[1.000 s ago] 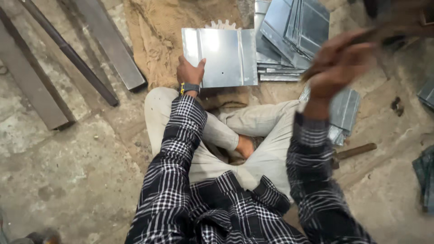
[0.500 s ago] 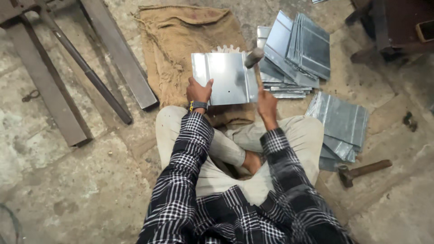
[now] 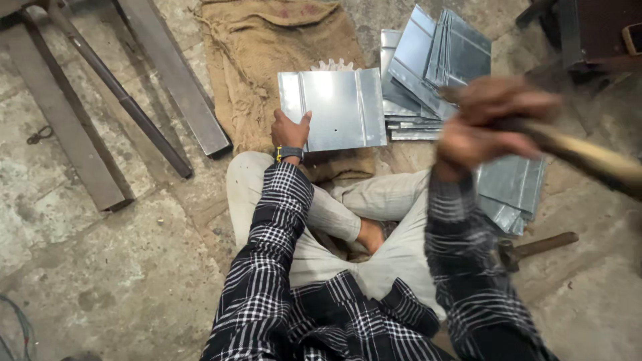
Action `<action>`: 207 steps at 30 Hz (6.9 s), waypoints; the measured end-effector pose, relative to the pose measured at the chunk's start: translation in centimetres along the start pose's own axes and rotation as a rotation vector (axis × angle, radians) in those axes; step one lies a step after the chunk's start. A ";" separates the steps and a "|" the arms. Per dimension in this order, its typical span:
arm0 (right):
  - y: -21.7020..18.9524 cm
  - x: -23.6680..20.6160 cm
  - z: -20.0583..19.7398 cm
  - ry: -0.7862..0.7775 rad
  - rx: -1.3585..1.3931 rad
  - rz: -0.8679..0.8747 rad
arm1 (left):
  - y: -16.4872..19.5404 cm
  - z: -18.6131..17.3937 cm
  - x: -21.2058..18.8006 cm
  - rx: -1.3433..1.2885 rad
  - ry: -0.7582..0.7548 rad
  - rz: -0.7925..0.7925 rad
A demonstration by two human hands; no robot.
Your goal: The person hammers various metal sheets against a large gear-like metal part while sitting on the floor.
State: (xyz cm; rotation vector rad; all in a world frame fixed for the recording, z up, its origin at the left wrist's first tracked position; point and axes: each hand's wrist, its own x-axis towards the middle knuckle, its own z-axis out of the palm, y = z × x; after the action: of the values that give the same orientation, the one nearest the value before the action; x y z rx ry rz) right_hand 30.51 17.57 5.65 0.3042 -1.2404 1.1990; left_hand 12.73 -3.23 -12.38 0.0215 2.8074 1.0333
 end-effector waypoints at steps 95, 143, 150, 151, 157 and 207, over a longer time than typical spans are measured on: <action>4.2 -9.6 -2.4 -0.160 -0.651 0.404 | 3.3 -0.1 5.9 -0.025 0.046 -0.021; 3.0 -12.9 -3.3 -0.412 -1.026 0.720 | 4.3 -1.0 7.6 0.026 0.116 -0.011; 0.5 -6.1 -3.7 0.027 -0.630 0.936 | 5.3 -1.3 8.2 0.004 0.100 0.000; -0.6 -4.3 -3.1 0.013 -0.490 0.820 | 5.4 -1.3 8.3 0.010 0.118 0.008; -2.6 3.2 0.5 -0.078 -0.141 0.191 | 5.7 -1.0 8.7 0.053 0.123 0.014; 1.1 -11.0 -2.4 -0.363 -1.023 0.678 | 8.3 -3.5 9.3 -0.017 0.111 0.018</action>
State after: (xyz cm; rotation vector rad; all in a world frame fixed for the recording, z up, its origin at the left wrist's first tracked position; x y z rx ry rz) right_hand 32.52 13.98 -4.88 -0.7405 -2.2032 0.8995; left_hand 2.74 1.48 -5.68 -0.0134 2.9018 1.0949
